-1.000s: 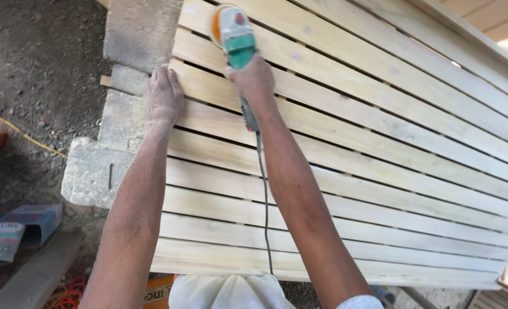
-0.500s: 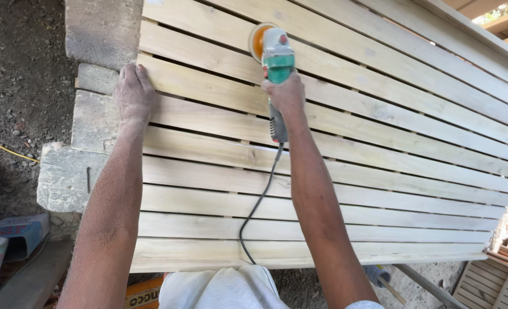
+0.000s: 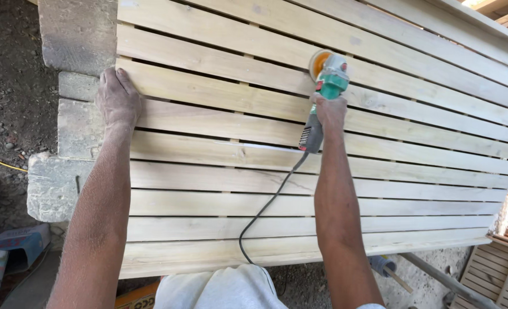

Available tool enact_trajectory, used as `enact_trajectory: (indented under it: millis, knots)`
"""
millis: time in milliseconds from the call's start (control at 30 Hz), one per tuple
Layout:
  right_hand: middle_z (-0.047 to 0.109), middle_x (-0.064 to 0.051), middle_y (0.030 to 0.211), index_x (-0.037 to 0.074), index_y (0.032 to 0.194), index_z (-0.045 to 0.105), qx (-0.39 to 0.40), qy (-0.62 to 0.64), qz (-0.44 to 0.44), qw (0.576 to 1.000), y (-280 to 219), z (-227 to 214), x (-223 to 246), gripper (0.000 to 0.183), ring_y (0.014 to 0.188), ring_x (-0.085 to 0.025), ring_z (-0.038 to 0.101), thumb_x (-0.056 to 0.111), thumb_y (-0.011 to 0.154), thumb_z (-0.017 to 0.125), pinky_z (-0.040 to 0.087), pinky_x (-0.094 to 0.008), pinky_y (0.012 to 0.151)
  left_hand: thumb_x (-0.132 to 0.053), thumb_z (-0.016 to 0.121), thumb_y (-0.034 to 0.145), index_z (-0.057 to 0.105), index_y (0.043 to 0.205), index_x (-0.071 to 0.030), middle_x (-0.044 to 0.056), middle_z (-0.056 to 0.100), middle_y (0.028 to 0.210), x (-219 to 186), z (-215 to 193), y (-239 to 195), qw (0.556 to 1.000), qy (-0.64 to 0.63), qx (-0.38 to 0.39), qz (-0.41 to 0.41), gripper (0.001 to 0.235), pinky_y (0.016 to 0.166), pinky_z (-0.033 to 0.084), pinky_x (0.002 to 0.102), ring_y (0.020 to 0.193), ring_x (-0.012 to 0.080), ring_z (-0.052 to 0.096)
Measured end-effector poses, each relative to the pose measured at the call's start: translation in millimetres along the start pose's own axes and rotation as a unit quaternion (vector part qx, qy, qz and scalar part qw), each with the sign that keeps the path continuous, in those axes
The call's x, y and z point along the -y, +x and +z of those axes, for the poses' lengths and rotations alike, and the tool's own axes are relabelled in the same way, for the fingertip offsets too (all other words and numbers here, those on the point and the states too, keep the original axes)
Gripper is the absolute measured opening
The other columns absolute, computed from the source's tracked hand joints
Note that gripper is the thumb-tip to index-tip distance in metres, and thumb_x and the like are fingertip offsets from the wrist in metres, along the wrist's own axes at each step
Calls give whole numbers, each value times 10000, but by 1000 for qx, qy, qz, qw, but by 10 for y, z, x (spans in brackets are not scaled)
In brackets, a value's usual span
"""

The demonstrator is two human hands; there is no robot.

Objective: The person uses a handheld orbital sander to smooth the surface of a wooden slatted panel. They move the sander back and forth across the planks while holding the panel steady with their other hand.

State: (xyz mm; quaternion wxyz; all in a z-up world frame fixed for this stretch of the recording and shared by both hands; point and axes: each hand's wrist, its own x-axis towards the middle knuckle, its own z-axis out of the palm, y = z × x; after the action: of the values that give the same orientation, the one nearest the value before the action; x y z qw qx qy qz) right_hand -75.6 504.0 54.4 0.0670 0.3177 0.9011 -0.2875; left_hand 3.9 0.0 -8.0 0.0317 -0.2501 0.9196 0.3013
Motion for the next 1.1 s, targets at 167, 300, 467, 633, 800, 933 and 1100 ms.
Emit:
enact_trajectory:
  millis: [167,300,467,633,800,933,1100]
  knots:
    - [806,-101,936,126,1027,782,80,115,-141,980,-439,512,383,333,869,-246,790,196,708,720,609,-395,804,-378,271,1184,556,1277,-18,188,604,1185,34,-4,-4,1000,16,5,2,468,915,473,554,1076,356,618]
    - [778,-146,869,123,1002,742,106,18,-171,979,-930,1044,1133,365,820,-321,769,351,724,806,605,-444,743,-400,247,1184,540,1303,-15,184,595,1150,23,-69,-9,999,21,36,-21,498,931,475,533,1065,316,610]
    - [759,-195,941,62,1035,696,130,-59,-182,973,-1248,1359,1687,545,904,-365,739,416,655,862,594,-464,817,-419,232,1174,511,1338,-20,177,572,1153,-105,-119,11,997,2,62,-40,514,926,473,520,1074,305,582]
    - [790,-130,984,93,1201,587,154,-18,-111,982,-903,957,1348,696,867,-283,806,386,613,816,633,-405,806,-406,224,1216,524,1322,-30,168,562,1116,-102,-237,-122,997,29,64,-42,493,968,457,533,1087,302,571]
    - [785,-180,1014,92,1115,705,98,-11,-96,990,-443,297,668,574,951,-332,763,345,611,815,602,-422,849,-453,267,1220,470,1414,-60,154,528,1182,-311,-252,-131,996,56,55,-49,483,1055,432,545,1164,301,535]
    - [764,-189,1037,67,1155,679,69,-39,-76,994,-10,-188,82,604,960,-329,756,343,641,836,595,-419,874,-424,299,1230,181,1640,-23,244,217,1636,-510,-230,-201,995,95,28,-16,586,1261,126,563,1530,402,175]
    - [780,-145,1023,73,1149,704,59,24,-53,997,485,-804,-666,549,926,-281,770,273,645,789,600,-388,864,-467,326,1230,-134,1696,-64,75,-220,1720,-1269,386,-361,974,155,153,64,768,1295,-188,433,1569,243,-229]
